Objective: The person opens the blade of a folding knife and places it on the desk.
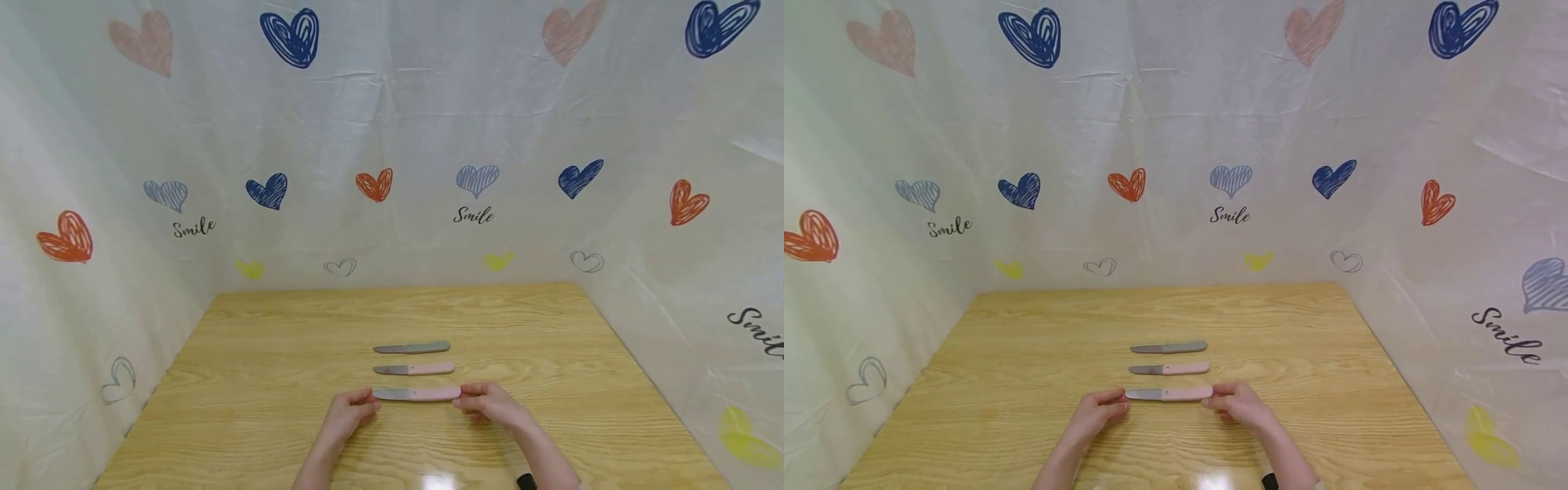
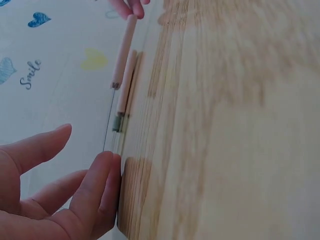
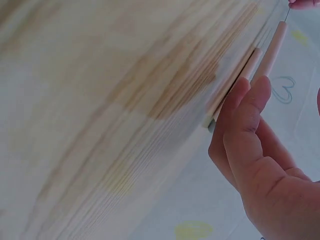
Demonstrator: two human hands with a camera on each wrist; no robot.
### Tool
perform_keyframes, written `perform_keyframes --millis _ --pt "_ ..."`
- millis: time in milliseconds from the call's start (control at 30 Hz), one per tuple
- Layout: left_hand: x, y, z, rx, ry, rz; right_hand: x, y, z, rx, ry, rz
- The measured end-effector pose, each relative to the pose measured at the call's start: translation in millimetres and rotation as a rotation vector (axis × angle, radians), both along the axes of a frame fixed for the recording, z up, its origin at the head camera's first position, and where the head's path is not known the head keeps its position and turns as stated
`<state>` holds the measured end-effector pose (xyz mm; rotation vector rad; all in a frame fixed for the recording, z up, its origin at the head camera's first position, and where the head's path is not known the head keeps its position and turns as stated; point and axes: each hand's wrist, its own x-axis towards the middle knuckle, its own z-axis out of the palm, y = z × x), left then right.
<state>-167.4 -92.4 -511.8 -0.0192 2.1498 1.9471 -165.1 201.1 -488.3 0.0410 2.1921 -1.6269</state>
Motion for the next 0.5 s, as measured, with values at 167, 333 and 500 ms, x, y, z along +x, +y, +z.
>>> perform_keyframes --millis 167,333,500 --pt "-1.8 0.0 -3.1 0.001 -0.021 -0.006 -0.5 0.3 -0.9 0.014 -0.021 0.025" --pt "-3.6 -0.3 -4.5 -0.004 -0.03 -0.02 -1.1 0.0 -0.4 0.028 -0.026 0.036" --pt "-5.9 -1.6 -6.0 -0.005 -0.053 -0.039 -2.0 -0.6 -0.8 0.032 -0.041 0.043"
